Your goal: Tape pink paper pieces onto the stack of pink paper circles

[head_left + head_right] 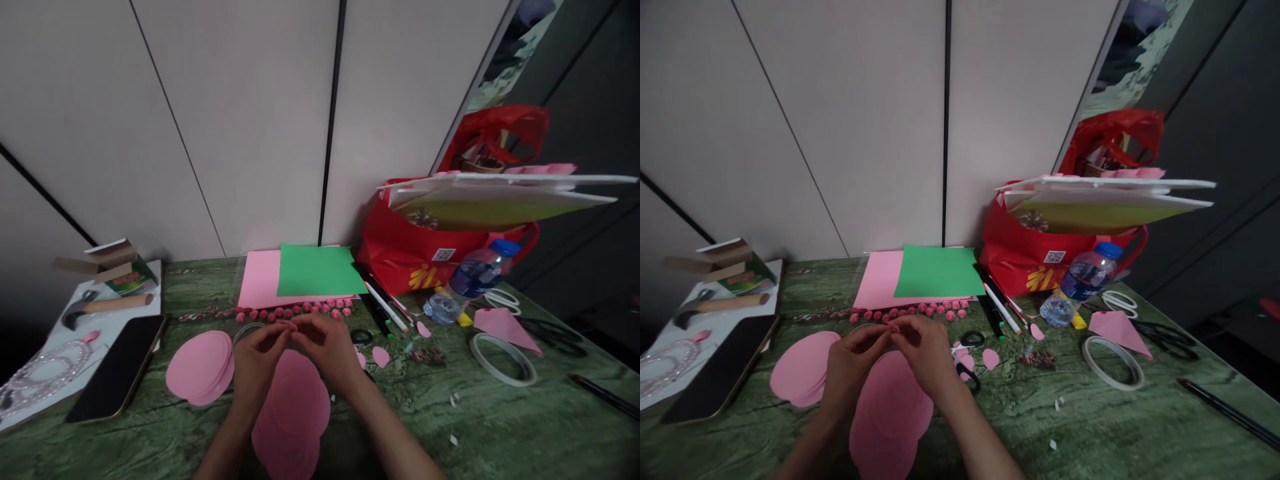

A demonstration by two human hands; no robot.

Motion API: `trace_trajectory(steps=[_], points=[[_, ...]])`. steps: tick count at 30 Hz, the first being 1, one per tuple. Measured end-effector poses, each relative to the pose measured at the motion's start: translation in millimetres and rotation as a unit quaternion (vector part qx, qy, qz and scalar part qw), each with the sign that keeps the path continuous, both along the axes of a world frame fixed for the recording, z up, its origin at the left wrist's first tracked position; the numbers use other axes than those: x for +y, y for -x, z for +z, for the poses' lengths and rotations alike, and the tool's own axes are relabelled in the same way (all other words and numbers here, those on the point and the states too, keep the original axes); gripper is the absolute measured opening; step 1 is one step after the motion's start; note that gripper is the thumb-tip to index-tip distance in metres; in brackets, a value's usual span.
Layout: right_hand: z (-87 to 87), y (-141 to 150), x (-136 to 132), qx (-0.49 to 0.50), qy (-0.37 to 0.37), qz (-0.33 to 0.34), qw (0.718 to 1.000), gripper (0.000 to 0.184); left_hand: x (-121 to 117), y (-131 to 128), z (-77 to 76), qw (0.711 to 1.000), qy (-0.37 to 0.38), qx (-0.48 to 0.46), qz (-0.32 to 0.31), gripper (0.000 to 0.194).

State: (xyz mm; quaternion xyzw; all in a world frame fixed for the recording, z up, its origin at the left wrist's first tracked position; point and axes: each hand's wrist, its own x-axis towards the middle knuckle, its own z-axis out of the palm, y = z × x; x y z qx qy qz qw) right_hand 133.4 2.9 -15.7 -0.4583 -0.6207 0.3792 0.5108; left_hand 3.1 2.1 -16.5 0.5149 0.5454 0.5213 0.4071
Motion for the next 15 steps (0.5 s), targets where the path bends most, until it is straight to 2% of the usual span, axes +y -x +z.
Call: trace_trajectory(steps=[7, 15], points=[[-4.1, -4.9, 3.9, 0.044, 0.027, 0.000, 0.999, 0.012, -0.7, -2.4, 3.1, 0.997, 0.017, -0.056, -0.047, 0.014], [-8.8, -6.6, 7.9, 0.065, 0.037, -0.008, 0.997, 0.009, -1.7, -2.4, 3.5, 0.999, 0.007, -0.008, -0.047, 0.014]])
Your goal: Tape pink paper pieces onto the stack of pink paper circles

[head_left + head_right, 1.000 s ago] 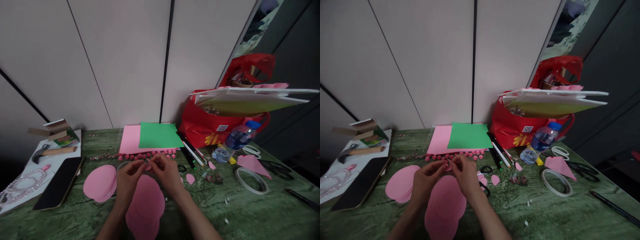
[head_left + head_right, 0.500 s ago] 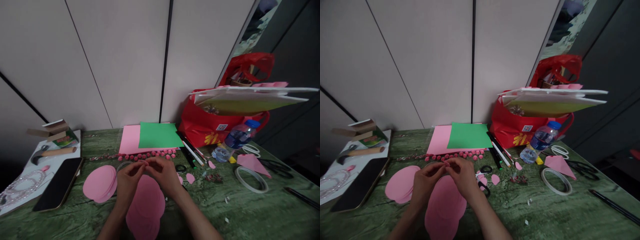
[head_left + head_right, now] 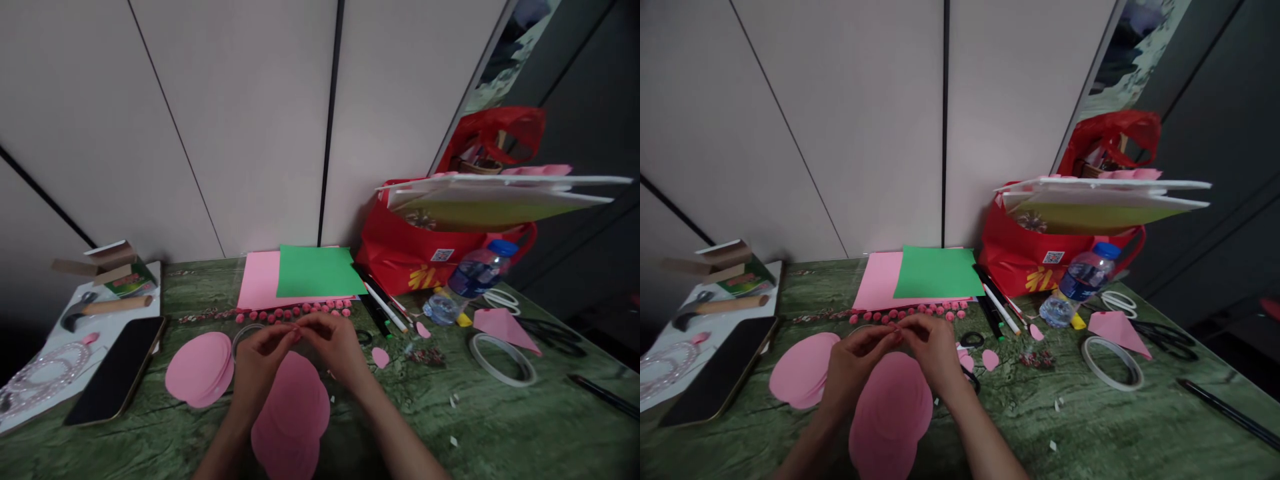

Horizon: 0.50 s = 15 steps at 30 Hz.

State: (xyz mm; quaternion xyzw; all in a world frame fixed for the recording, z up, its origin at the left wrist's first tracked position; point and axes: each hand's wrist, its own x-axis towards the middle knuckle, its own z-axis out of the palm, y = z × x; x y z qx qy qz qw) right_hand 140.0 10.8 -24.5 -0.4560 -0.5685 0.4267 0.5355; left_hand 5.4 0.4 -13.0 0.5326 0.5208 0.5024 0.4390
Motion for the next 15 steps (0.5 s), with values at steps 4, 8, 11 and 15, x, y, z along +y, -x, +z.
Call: trace_trajectory(steps=[4, 8, 11, 15], points=[[-1.2, 0.1, -0.3, 0.008, 0.002, -0.002, 1.000, 0.006, -0.1, -0.5, -0.4, 1.000, 0.005, -0.012, -0.010, 0.015], [2.3, 0.4, -1.8, -0.034, -0.003, -0.012, 0.999, 0.008, 0.5, -2.0, -0.1, 0.999, 0.011, -0.034, 0.004, 0.028], [6.1, 1.8, -3.6, -0.087, -0.036, -0.024, 0.995, 0.010, 0.4, -3.0, -0.2, 0.999, 0.012, -0.035, 0.003, 0.039], [8.6, 2.8, -6.0, -0.130, -0.069, -0.026, 0.989, 0.013, 0.3, -3.5, -2.3, 1.000, 0.006, -0.017, 0.011, 0.033]])
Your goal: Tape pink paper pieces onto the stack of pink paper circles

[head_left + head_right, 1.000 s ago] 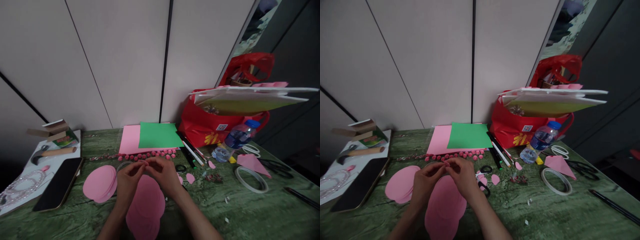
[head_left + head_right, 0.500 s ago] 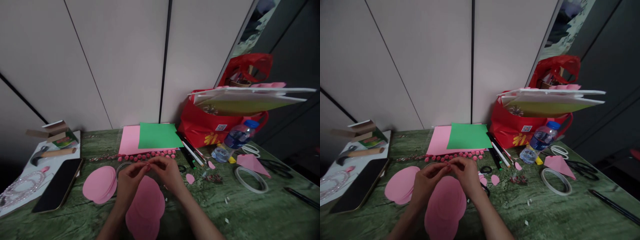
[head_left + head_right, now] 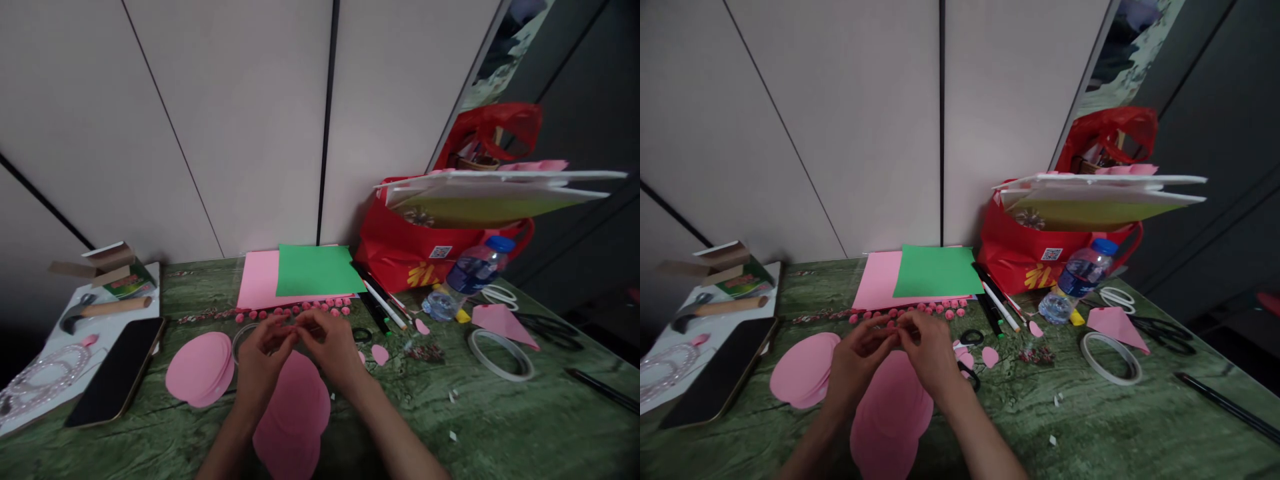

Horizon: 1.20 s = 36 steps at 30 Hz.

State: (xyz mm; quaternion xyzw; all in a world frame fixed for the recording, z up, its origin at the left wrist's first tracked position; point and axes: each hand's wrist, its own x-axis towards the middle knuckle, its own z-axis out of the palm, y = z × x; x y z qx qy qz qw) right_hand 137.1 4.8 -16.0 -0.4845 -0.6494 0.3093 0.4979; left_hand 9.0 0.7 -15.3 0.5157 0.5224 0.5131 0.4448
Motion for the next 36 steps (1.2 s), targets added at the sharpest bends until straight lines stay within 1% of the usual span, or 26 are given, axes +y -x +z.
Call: trace_trajectory(steps=[2, 7, 13, 17, 20, 23, 26, 29, 36], points=[[0.0, -0.3, -0.9, -0.011, -0.011, 0.001, 1.000, 0.015, 0.2, 0.1, -1.0, 1.000, 0.002, 0.002, 0.006, 0.029], [-0.1, -1.3, -2.3, -0.032, -0.031, 0.004, 0.999, 0.021, 0.7, 1.5, -1.2, 1.000, 0.006, -0.010, -0.002, 0.022], [0.3, -0.8, -2.7, -0.026, -0.025, 0.016, 0.999, 0.028, 0.7, 1.4, -0.5, 0.999, -0.028, 0.038, -0.002, 0.013], [0.2, 0.8, -2.7, -0.021, -0.010, 0.011, 1.000, 0.030, -0.1, 1.5, -0.3, 0.997, -0.045, 0.058, 0.006, 0.010], [0.9, 2.0, -2.3, -0.022, -0.010, -0.002, 1.000, 0.021, -1.5, 2.2, 0.2, 0.995, -0.054, 0.086, 0.018, 0.008], [1.2, 1.8, -2.1, -0.053, -0.008, -0.017, 0.998, 0.013, -2.5, 2.0, 0.4, 0.991, -0.063, 0.111, 0.026, 0.007], [-0.2, 0.9, -2.2, -0.087, -0.013, -0.025, 0.996, 0.014, -2.1, 1.0, -0.6, 0.988, -0.080, 0.131, 0.014, 0.008], [-1.5, 0.6, -2.7, -0.101, -0.020, -0.022, 0.994, 0.020, -1.3, 0.1, -1.9, 0.986, -0.094, 0.140, 0.003, 0.010], [0.6, 2.3, -3.1, -0.049, -0.003, 0.003, 0.999, 0.031, -0.9, 1.8, -3.0, 0.986, -0.091, 0.143, -0.007, 0.011]])
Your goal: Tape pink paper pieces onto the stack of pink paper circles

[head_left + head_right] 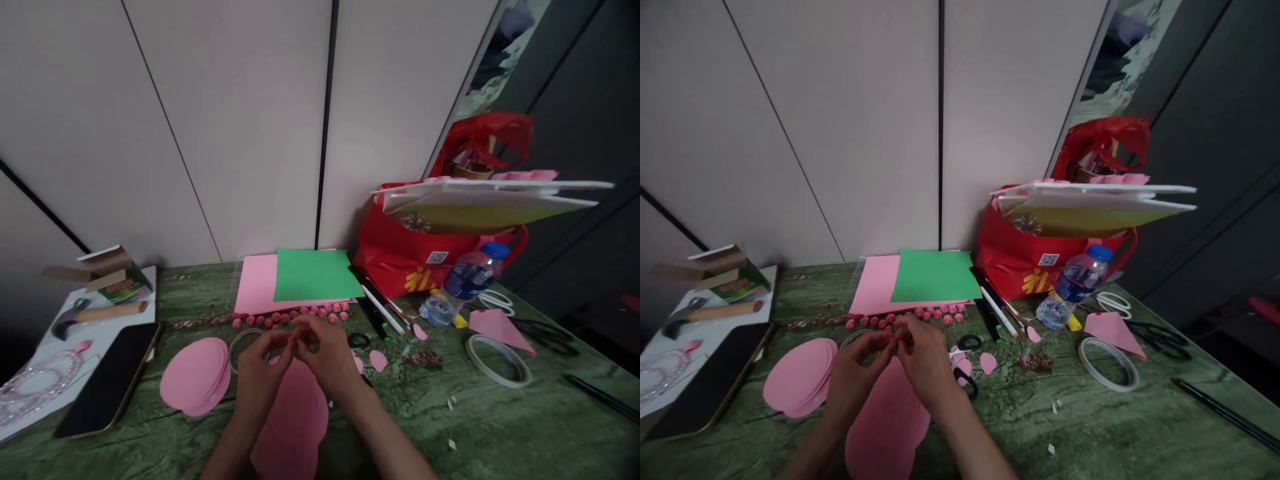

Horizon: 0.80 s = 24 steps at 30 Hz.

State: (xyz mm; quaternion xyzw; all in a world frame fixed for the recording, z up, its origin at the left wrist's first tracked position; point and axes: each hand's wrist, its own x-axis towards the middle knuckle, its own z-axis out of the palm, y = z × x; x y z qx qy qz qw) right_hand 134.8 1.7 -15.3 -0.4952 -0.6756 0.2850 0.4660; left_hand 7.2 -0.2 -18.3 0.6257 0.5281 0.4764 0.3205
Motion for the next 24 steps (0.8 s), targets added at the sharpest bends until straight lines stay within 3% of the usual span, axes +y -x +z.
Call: trace_trajectory(steps=[9, 19, 21, 24], points=[[-4.5, 2.1, 1.1, 0.032, 0.031, -0.018, 0.999, 0.026, -0.1, 1.0, -1.8, 0.999, 0.026, 0.016, 0.031, 0.012], [-5.2, 0.2, 0.5, -0.019, -0.015, -0.022, 0.999, 0.035, -0.2, -2.2, -1.0, 0.999, 0.026, 0.002, 0.023, 0.010], [-3.7, 1.5, 0.5, 0.016, -0.009, -0.017, 1.000, 0.033, -0.5, -1.7, -1.5, 0.998, 0.041, -0.025, 0.033, 0.009], [-0.6, 3.8, 0.6, 0.089, 0.005, -0.016, 0.996, 0.021, 0.9, -0.9, -2.6, 0.980, 0.094, -0.164, 0.062, 0.012]])
